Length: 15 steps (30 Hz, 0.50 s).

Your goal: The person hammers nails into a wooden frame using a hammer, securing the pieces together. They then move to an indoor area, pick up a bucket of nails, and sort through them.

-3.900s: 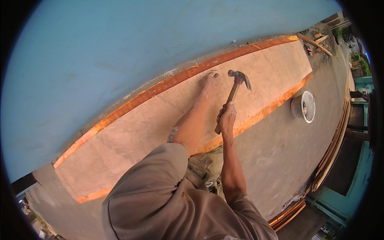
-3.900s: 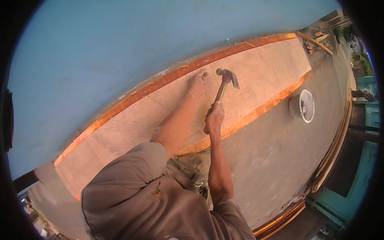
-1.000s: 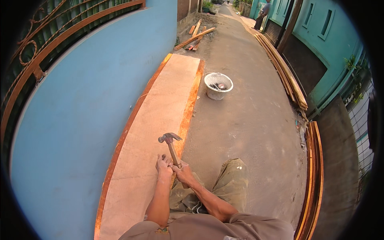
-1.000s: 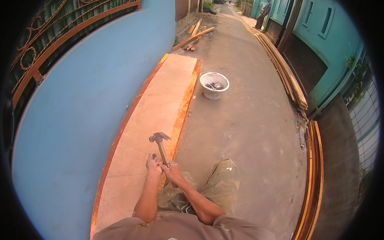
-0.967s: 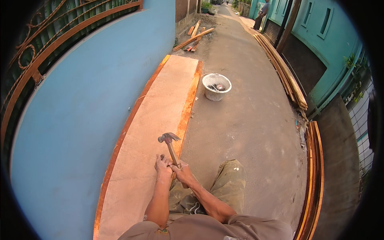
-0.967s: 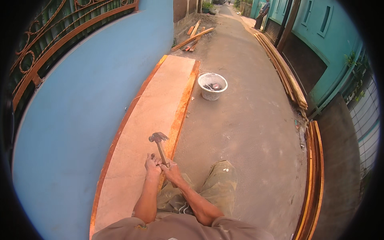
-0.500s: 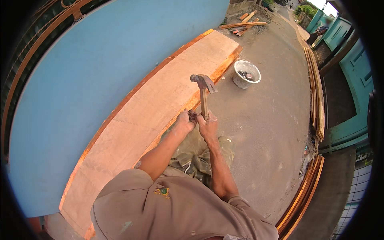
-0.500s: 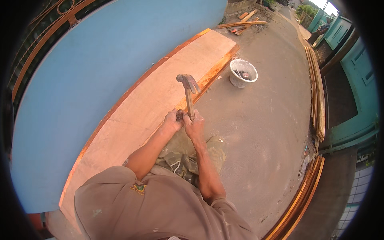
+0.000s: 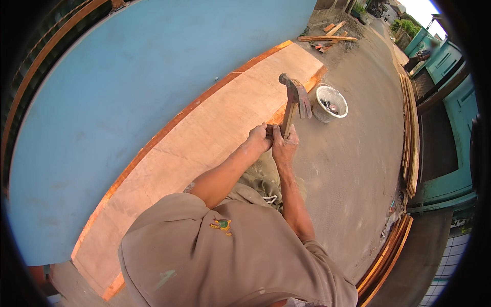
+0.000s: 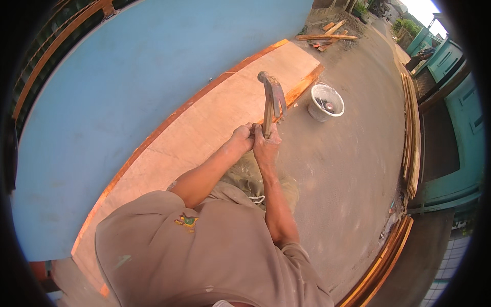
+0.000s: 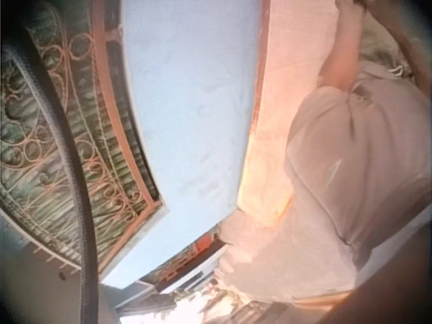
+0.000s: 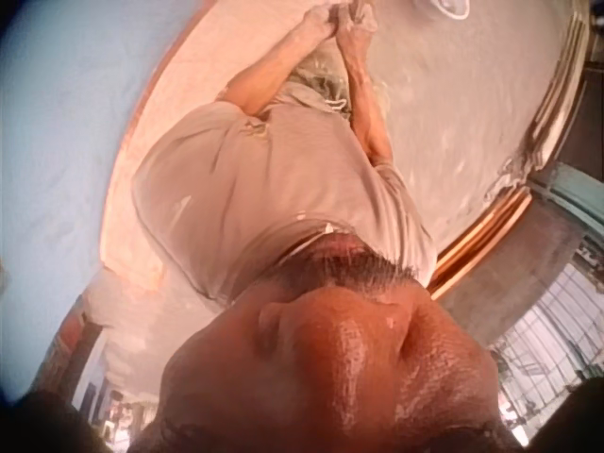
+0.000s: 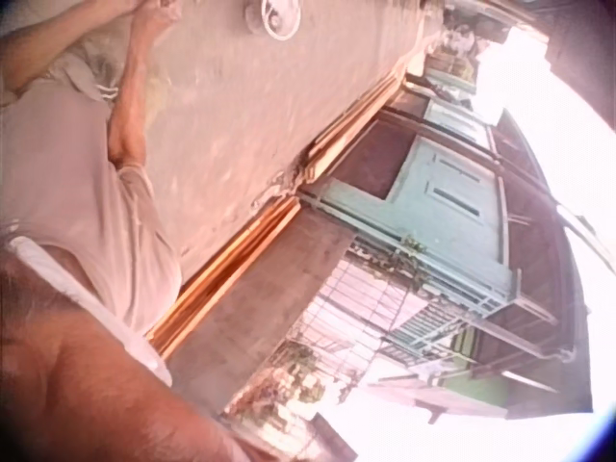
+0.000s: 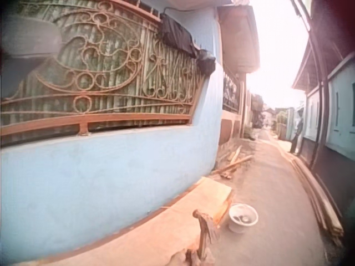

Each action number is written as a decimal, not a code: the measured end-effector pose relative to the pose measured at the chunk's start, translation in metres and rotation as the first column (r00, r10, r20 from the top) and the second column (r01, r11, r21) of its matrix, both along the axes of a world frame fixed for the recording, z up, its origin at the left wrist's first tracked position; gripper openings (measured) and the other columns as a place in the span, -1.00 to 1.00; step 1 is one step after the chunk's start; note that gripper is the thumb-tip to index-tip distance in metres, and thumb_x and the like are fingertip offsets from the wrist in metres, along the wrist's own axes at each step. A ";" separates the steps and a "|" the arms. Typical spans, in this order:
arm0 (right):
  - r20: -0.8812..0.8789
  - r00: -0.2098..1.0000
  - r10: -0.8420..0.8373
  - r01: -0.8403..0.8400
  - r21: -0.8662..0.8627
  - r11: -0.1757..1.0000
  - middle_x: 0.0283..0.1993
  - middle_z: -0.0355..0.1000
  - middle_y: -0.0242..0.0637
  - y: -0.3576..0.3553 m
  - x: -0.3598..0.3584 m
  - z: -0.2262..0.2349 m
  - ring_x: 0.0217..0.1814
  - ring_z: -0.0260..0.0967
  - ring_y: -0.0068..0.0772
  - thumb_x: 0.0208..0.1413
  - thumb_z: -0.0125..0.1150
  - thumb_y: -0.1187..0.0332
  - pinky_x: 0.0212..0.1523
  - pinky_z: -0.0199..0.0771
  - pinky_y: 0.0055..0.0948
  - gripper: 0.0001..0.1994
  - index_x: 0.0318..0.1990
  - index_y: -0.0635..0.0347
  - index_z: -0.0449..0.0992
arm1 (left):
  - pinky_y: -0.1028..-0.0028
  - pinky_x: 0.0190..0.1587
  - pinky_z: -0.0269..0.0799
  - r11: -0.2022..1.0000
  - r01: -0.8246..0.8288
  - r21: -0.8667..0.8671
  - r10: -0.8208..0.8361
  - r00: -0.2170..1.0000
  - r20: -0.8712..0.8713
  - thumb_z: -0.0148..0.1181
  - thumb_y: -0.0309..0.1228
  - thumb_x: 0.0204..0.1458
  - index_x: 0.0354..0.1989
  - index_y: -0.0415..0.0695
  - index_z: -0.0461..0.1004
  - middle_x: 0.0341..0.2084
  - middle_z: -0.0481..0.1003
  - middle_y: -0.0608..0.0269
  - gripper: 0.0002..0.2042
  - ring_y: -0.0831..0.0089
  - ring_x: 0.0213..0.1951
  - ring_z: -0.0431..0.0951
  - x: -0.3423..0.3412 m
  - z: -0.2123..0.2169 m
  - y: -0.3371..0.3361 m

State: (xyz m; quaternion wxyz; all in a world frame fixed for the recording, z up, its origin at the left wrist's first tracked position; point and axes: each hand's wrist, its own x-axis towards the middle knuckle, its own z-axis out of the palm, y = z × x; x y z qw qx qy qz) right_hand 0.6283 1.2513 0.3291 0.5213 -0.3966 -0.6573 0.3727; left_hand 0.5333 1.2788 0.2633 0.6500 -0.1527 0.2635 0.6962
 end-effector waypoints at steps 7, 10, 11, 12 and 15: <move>0.093 0.994 -0.053 0.054 -0.014 0.998 -0.46 0.45 -0.31 0.025 -0.034 -0.005 -0.44 0.32 -0.57 0.13 0.19 0.44 -0.41 0.33 -0.48 -0.89 -0.32 0.32 0.47 | 0.63 -0.76 0.01 0.974 0.200 0.109 -0.200 0.980 -0.013 -0.09 -0.24 0.27 -0.31 -0.10 0.30 -0.75 0.12 0.49 -0.79 0.66 -0.77 0.05 -0.043 -0.009 -0.009; 0.179 0.983 -0.039 0.049 -0.047 0.998 -0.46 0.45 -0.27 0.027 -0.048 -0.028 -0.44 0.33 -0.53 0.13 0.18 0.44 -0.41 0.34 -0.45 -0.89 -0.30 0.32 0.47 | 0.64 -0.77 -0.08 0.954 0.280 0.112 -0.261 0.952 -0.159 0.00 -0.23 0.23 -0.29 -0.11 0.38 -0.66 0.19 0.53 -0.80 0.71 -0.77 0.04 -0.059 -0.005 -0.021; 0.172 0.985 -0.027 0.039 -0.063 0.997 -0.46 0.45 -0.24 0.029 -0.052 -0.038 -0.45 0.35 -0.48 0.13 0.18 0.43 -0.40 0.35 -0.42 -0.88 -0.29 0.34 0.46 | 0.63 -0.77 -0.09 0.947 0.304 0.099 -0.280 0.938 -0.203 0.02 -0.23 0.22 -0.29 -0.10 0.39 -0.64 0.23 0.52 -0.80 0.71 -0.77 0.04 -0.064 -0.010 -0.021; 0.166 0.986 -0.014 0.027 -0.080 0.996 -0.47 0.45 -0.20 0.030 -0.057 -0.048 -0.45 0.36 -0.43 0.12 0.18 0.43 -0.40 0.36 -0.39 -0.86 -0.27 0.35 0.46 | 0.64 -0.77 -0.09 0.941 0.328 0.085 -0.297 0.920 -0.256 0.06 -0.26 0.19 -0.30 -0.10 0.41 -0.54 0.34 0.46 -0.83 0.72 -0.77 0.03 -0.068 -0.020 -0.020; 0.102 0.994 0.033 -0.023 -0.092 0.996 -0.47 0.41 -0.35 0.036 -0.075 -0.071 -0.45 0.27 -0.59 0.14 0.18 0.42 -0.44 0.31 -0.48 -0.88 -0.32 0.31 0.45 | 0.64 -0.76 -0.08 0.947 0.322 0.000 -0.306 0.900 -0.309 0.09 -0.30 0.17 -0.31 -0.10 0.43 -0.44 0.38 0.40 -0.86 0.72 -0.76 0.04 -0.086 -0.029 -0.014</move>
